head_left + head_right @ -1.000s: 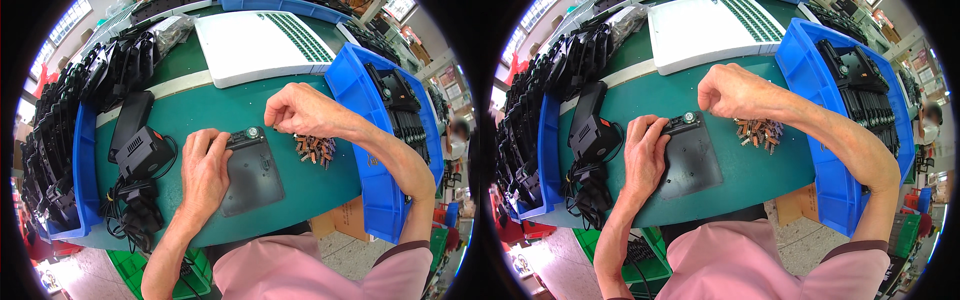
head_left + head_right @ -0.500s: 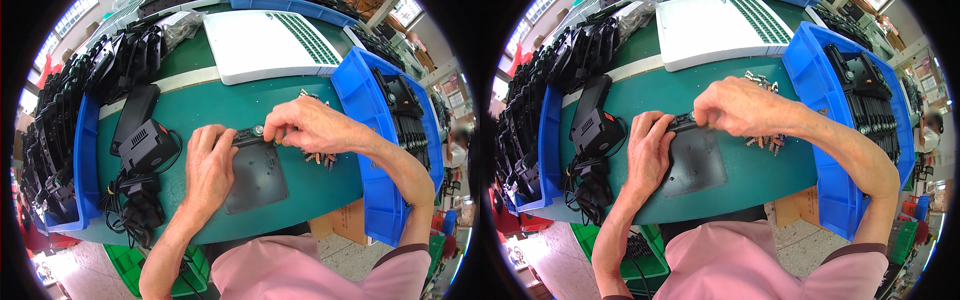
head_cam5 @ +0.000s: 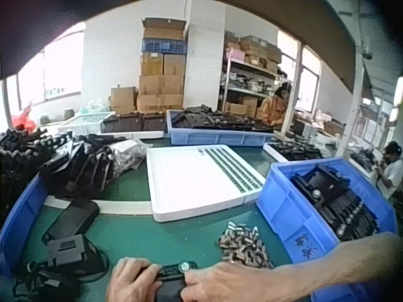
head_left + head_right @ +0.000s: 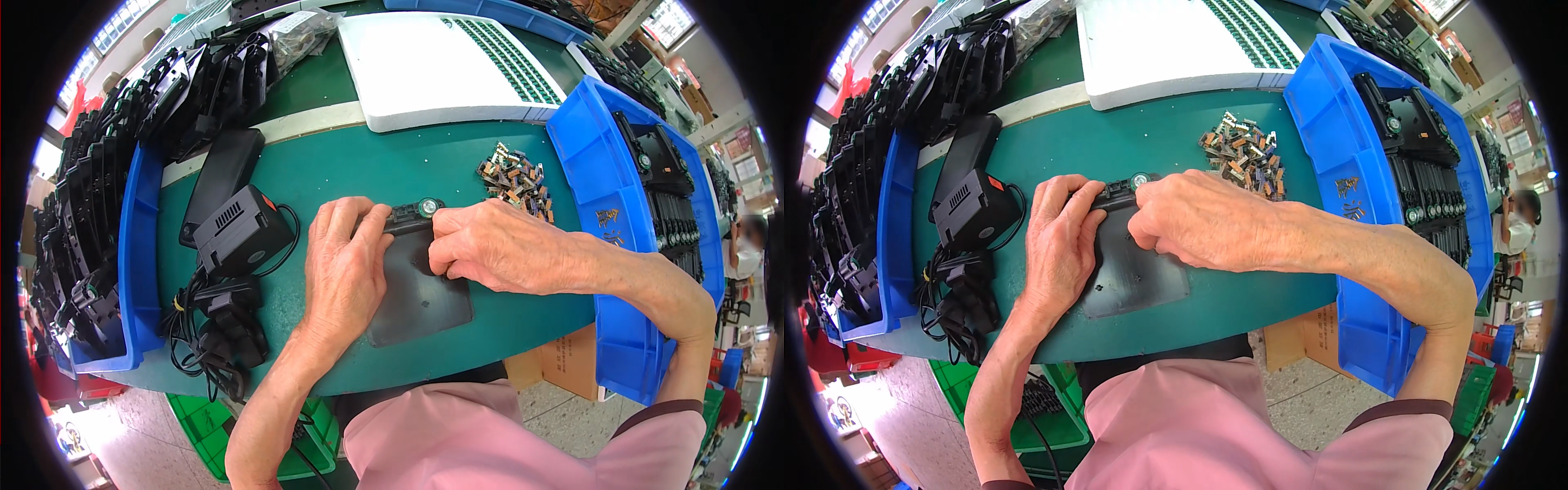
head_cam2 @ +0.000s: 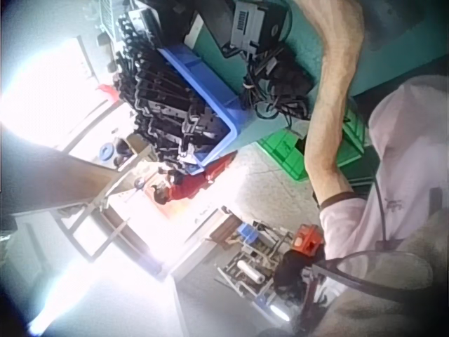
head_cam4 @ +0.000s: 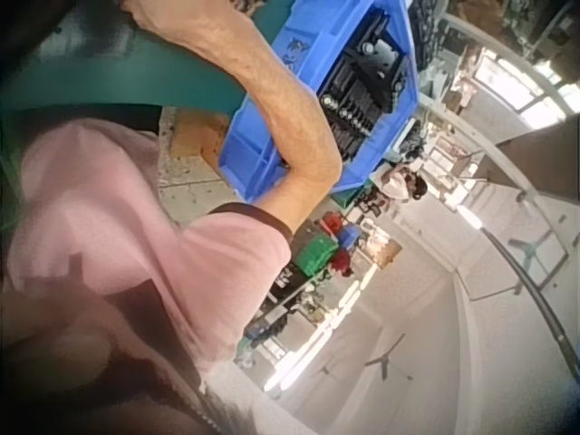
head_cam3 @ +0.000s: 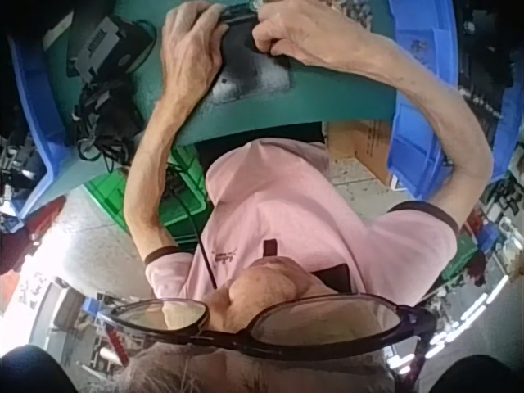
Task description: The person assembles green circuit boards into small black plastic housings by hand, then places the completed assemblies into an assembly tray.
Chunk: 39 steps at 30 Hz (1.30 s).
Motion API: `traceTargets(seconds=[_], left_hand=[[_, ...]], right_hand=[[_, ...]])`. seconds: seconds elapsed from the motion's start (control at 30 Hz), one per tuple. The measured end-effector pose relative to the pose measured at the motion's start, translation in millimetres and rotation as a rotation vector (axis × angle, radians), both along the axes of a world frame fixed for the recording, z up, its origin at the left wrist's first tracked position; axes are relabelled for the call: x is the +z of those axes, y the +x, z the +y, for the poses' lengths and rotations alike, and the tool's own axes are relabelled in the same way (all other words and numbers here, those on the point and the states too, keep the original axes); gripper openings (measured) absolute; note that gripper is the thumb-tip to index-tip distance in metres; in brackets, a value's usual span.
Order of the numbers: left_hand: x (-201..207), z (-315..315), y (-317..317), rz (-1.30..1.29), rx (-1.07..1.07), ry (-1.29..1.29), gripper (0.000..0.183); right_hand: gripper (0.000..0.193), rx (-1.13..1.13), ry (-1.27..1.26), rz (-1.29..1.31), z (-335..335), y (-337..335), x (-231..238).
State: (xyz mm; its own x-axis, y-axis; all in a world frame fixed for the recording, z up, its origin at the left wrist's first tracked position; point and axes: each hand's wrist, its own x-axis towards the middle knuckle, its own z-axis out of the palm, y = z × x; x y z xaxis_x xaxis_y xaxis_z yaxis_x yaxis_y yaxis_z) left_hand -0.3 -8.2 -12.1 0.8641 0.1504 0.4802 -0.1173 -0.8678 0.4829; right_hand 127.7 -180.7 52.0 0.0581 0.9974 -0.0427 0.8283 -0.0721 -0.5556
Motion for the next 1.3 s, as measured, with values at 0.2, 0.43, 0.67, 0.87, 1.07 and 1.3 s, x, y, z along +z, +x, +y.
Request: traceTargets(seconds=[0.2, 0.43, 0.67, 0.87, 1.07, 1.3], left_hand=[[-3.2, -0.1, 0.6, -0.02, -0.012, -0.018, 0.031], [-2.6, -1.2, 1.4, -0.027, -0.016, -0.021, 0.032], [-3.4, -0.1, 0.0, -0.024, -0.004, -0.021, 0.033], [-1.9, -0.8, 0.6, -0.022, 0.001, -0.002, 0.024], [-2.9, 0.7, 0.1, -0.022, -0.006, -0.001, 0.025], [-4.0, 0.7, 0.3, -0.036, -0.019, 0.012, 0.025]], right_hand=[[0.008, -0.005, -0.012, -0.04, -0.5, -3.9, -1.0], [0.012, -0.126, 0.01, -0.01, 0.7, -7.8, 4.1], [0.013, -0.137, 0.015, -0.01, 2.4, -9.9, 2.1], [0.011, -0.09, 0.056, -0.107, 1.1, -12.2, -0.4], [0.014, -0.063, 0.076, -0.137, 2.9, -14.7, -2.4], [0.015, -0.045, 0.092, -0.201, 3.3, -20.7, -2.2]])
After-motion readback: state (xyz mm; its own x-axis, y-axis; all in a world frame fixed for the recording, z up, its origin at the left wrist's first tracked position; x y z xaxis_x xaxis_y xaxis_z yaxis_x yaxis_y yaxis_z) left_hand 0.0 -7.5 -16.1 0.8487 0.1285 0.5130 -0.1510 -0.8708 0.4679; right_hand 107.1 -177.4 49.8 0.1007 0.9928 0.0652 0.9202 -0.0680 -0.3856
